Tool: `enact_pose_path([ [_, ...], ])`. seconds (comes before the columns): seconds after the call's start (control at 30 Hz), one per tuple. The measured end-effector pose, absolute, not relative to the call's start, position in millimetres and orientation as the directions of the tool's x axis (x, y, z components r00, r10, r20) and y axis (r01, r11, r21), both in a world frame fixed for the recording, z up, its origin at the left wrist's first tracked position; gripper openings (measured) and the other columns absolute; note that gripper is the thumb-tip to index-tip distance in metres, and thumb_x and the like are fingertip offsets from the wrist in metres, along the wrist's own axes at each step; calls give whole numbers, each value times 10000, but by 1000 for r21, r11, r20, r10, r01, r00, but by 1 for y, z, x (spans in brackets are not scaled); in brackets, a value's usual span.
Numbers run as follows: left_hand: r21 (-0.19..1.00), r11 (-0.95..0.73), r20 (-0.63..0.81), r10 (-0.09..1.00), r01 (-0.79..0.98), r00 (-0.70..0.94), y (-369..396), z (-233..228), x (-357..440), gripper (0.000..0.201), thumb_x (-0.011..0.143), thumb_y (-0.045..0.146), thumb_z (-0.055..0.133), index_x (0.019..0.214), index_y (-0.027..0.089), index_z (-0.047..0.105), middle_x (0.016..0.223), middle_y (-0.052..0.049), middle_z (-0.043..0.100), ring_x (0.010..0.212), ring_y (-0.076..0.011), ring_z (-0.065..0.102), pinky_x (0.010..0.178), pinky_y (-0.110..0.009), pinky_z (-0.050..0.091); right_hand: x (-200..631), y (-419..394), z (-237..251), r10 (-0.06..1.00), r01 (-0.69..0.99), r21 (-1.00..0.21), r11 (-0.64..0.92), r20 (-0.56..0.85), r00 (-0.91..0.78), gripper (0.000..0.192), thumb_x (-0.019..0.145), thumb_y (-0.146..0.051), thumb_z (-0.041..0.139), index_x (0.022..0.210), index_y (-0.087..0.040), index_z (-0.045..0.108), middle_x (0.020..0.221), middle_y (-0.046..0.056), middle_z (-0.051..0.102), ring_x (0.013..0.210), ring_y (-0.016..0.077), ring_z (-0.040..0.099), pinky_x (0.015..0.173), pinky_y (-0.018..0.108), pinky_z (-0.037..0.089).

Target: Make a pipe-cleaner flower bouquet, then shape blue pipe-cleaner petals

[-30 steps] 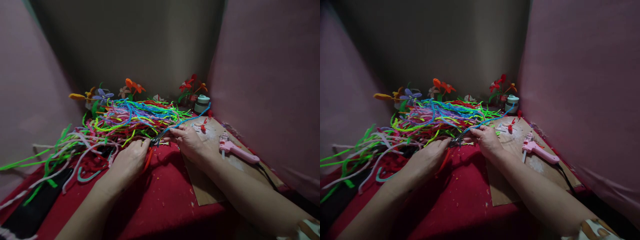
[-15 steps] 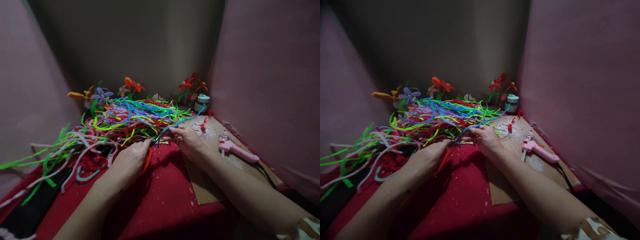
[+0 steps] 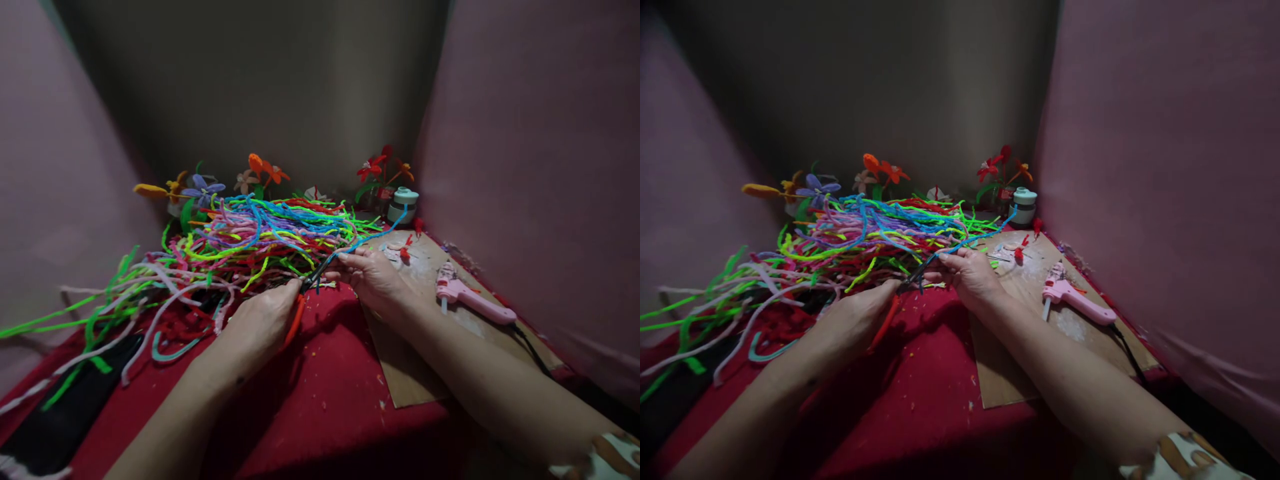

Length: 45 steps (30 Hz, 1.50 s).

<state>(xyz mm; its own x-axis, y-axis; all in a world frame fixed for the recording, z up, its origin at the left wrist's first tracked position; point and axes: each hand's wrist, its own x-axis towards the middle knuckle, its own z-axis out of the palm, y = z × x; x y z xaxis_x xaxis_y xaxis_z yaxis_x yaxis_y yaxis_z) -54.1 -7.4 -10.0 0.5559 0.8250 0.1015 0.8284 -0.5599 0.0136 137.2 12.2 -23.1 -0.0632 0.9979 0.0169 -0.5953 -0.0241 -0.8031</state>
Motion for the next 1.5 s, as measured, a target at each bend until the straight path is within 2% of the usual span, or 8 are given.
enact_pose_path([
  [0.27, -42, -580, 127, 805, 814, 580, -7, -12, -57, 279, 865, 157, 298, 1076, 169, 481, 848, -77, 671, 699, -187, 649, 545, -246, 428, 137, 12, -22, 996, -554, -832, -28, 21, -83, 90, 714, -77, 573, 636, -108, 607, 608, 42, 641, 551, 135, 625, 585, 264, 541],
  [0.4, -49, -556, 86, 825, 830, 558, -9, -9, -56, 281, 863, 161, 294, 1071, 174, 482, 788, -67, 668, 669, -197, 650, 539, -255, 434, 138, 12, -22, 996, -517, -856, -4, 41, -76, 59, 683, -88, 612, 649, -129, 587, 599, 29, 628, 560, 141, 619, 589, 276, 539],
  [0.63, 82, -564, 72, 825, 821, 560, -6, -14, -55, 339, 853, 119, 296, 1147, 171, 457, 981, -102, 647, 882, -183, 630, 754, -299, 492, 140, 15, -24, 996, -446, -895, 8, 45, -71, 70, 675, -128, 634, 650, -135, 569, 594, 41, 643, 533, 150, 622, 608, 309, 541],
  [0.83, 125, -587, 110, 809, 799, 577, -3, -17, -58, 349, 856, 129, 305, 1163, 158, 469, 1011, -108, 634, 926, -181, 608, 818, -324, 488, 142, 18, -25, 994, -417, -909, 17, 62, -93, 71, 677, -116, 629, 628, -124, 578, 594, 43, 651, 539, 151, 636, 602, 300, 551],
  [1.0, 115, -595, 107, 803, 795, 586, -2, -19, -60, 372, 856, 135, 304, 1197, 167, 452, 1033, -110, 630, 928, -185, 611, 818, -326, 491, 145, 20, -30, 990, -411, -912, 7, 64, -126, 52, 700, -119, 637, 668, -106, 597, 627, 61, 671, 569, 144, 652, 584, 253, 555],
  [1.23, 120, -587, 84, 809, 800, 581, -5, -17, -57, 363, 857, 126, 286, 1179, 174, 447, 1024, -108, 639, 921, -190, 622, 794, -316, 489, 145, 19, -28, 989, -417, -908, -20, 42, -139, 50, 704, -92, 632, 679, -114, 595, 627, 55, 669, 562, 145, 648, 568, 254, 562],
  [1.4, 121, -575, 58, 818, 809, 573, -5, -19, -53, 343, 848, 118, 287, 1146, 167, 449, 966, -102, 649, 830, -196, 643, 718, -313, 491, 140, 15, -24, 992, -524, -851, -46, 25, -127, 107, 714, -35, 573, 652, -122, 567, 722, 71, 676, 629, 143, 655, 697, 299, 566],
  [1.5, 96, -583, 66, 813, 807, 579, -4, -21, -52, 330, 848, 115, 274, 1123, 153, 452, 930, -101, 652, 789, -192, 643, 690, -310, 489, 137, 13, -25, 994, -561, -827, -36, 28, -105, 135, 718, -14, 545, 657, -134, 555, 690, 54, 656, 645, 148, 652, 720, 322, 566],
])
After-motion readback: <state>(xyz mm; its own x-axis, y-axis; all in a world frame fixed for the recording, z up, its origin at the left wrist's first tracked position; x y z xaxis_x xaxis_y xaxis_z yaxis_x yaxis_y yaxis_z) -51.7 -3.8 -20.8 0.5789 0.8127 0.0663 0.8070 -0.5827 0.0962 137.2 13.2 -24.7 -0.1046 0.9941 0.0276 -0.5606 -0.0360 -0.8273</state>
